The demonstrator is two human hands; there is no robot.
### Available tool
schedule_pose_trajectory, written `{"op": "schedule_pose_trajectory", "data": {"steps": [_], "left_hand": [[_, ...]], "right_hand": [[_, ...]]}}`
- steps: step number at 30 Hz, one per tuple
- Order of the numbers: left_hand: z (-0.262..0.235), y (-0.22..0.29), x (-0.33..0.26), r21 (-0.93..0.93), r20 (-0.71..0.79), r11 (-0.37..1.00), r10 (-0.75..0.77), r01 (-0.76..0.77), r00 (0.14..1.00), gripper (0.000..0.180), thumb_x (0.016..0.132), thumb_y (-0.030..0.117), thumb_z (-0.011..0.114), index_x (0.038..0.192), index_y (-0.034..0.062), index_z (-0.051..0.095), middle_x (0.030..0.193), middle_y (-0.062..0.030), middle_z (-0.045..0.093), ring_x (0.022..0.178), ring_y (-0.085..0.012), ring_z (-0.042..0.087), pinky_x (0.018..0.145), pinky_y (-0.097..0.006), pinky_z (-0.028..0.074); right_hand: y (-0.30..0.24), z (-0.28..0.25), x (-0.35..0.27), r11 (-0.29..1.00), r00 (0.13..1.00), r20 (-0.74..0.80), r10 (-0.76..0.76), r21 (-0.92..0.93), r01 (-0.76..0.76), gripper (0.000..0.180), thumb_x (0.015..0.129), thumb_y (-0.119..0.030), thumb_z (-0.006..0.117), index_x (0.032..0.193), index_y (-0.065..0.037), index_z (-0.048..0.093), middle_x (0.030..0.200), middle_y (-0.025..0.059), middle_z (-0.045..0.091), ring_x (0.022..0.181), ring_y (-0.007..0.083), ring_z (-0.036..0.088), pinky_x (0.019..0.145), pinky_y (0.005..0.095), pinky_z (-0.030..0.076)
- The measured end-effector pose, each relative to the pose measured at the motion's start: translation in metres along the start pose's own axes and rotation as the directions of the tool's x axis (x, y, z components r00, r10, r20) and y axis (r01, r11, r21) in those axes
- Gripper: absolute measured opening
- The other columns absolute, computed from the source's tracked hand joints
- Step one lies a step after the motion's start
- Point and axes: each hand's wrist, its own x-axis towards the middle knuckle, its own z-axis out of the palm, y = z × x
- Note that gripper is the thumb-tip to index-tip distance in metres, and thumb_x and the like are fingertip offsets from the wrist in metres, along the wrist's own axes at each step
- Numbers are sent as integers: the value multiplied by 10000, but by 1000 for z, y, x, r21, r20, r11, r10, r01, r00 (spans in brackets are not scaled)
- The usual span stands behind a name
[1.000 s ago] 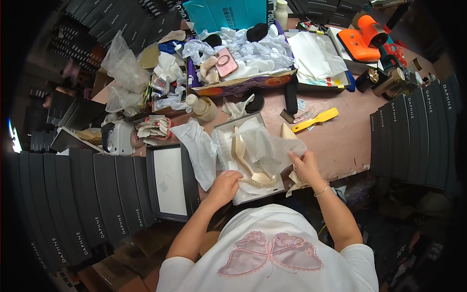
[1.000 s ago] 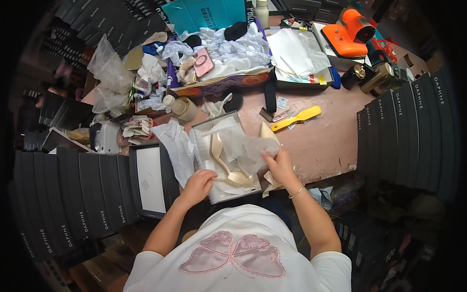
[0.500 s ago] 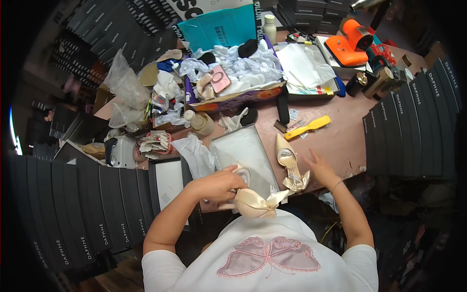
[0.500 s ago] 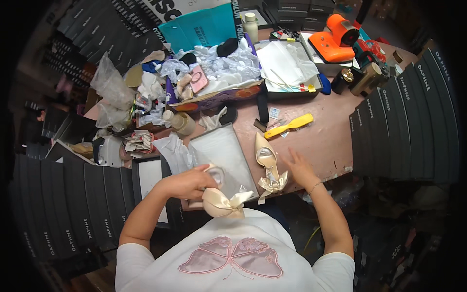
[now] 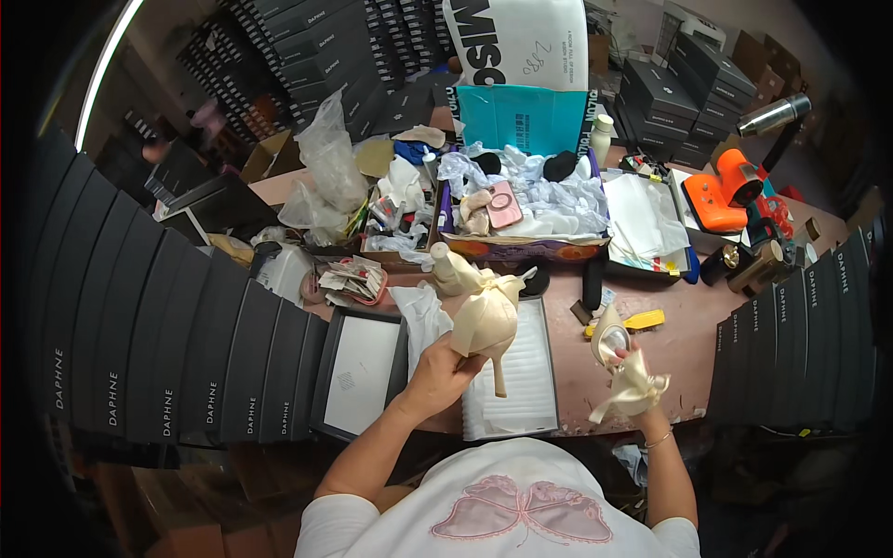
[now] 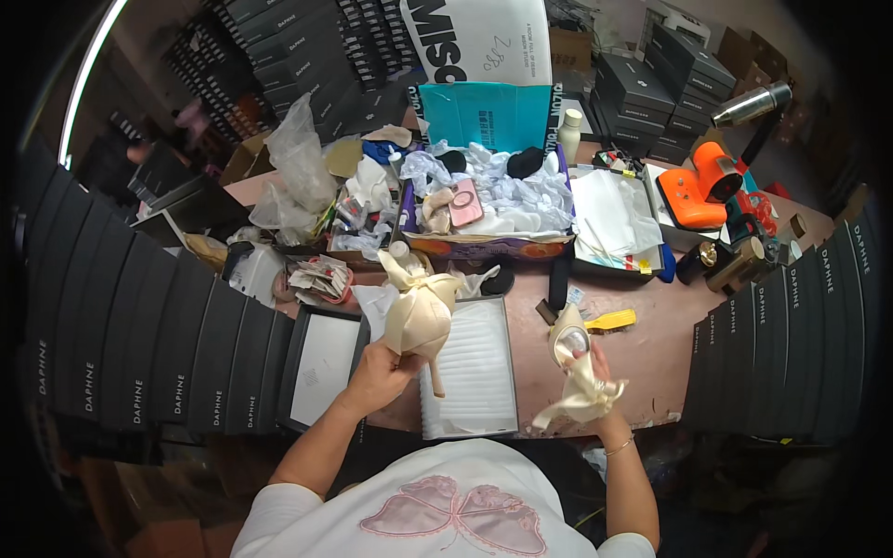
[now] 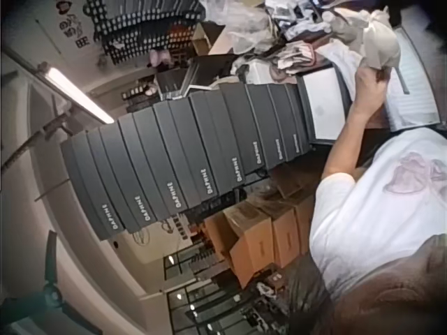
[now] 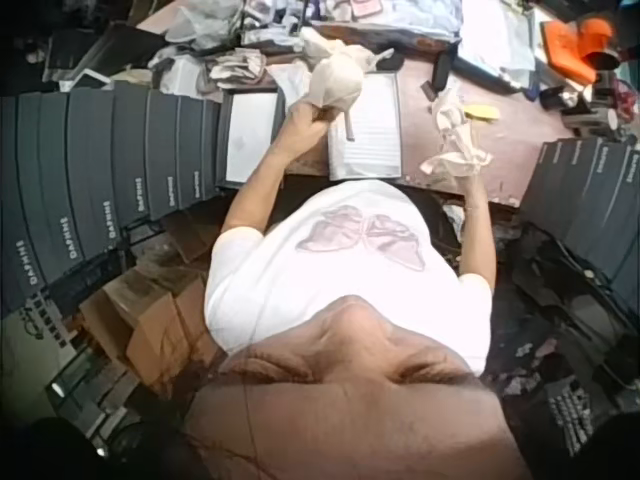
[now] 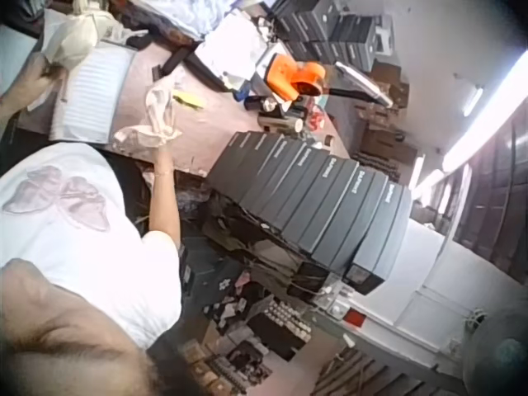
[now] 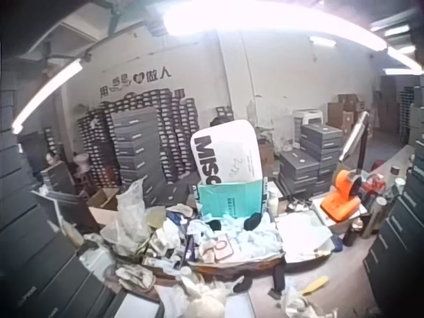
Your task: Packaging high-heeled shoes into boxes with tissue paper.
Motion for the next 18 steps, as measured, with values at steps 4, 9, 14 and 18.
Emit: {"op": "schedule_pose_trajectory", "data": {"steps": [4, 9, 14, 18], "left_hand": [[7, 5, -10, 57, 72, 992, 106, -110, 992, 188, 834, 68, 624, 1011, 6, 617, 877, -185, 626, 792, -361, 610, 703, -387, 486], [1, 4, -13, -267, 326, 937, -134, 227, 936, 235, 915, 161, 593, 1058, -25, 608, 930, -72, 650, 829, -127, 598, 732, -277, 478], [13, -21, -20, -744, 526, 390, -158, 542, 836, 362, 1000, 331, 429, 1116, 8, 542, 998, -82, 618, 871, -132, 612, 759, -291, 525], [21, -37, -17, -768, 559, 222, -226, 601, 798, 399, 1005, 368, 397, 1112, 10, 536, 991, -95, 625, 849, -143, 625, 732, -287, 544]], "right_hand": [[-76, -9, 24, 997, 997, 80, -4, -81, 10, 263, 798, -12, 646, 1058, -10, 605, 956, 83, 642, 851, 175, 619, 724, 305, 520], [-114, 28, 51, 940, 926, 356, 124, 258, -225, 198, 879, -133, 590, 993, 28, 605, 798, 69, 636, 683, 138, 593, 634, 293, 496], [-124, 71, 54, 708, 902, 407, 147, 593, -382, 389, 989, -361, 433, 1142, -17, 529, 901, 67, 626, 791, 122, 597, 695, 263, 500], [-109, 87, 54, 461, 832, 502, 235, 696, -550, 602, 968, -565, 301, 1155, -32, 511, 922, 88, 629, 803, 130, 615, 690, 266, 520]]}}
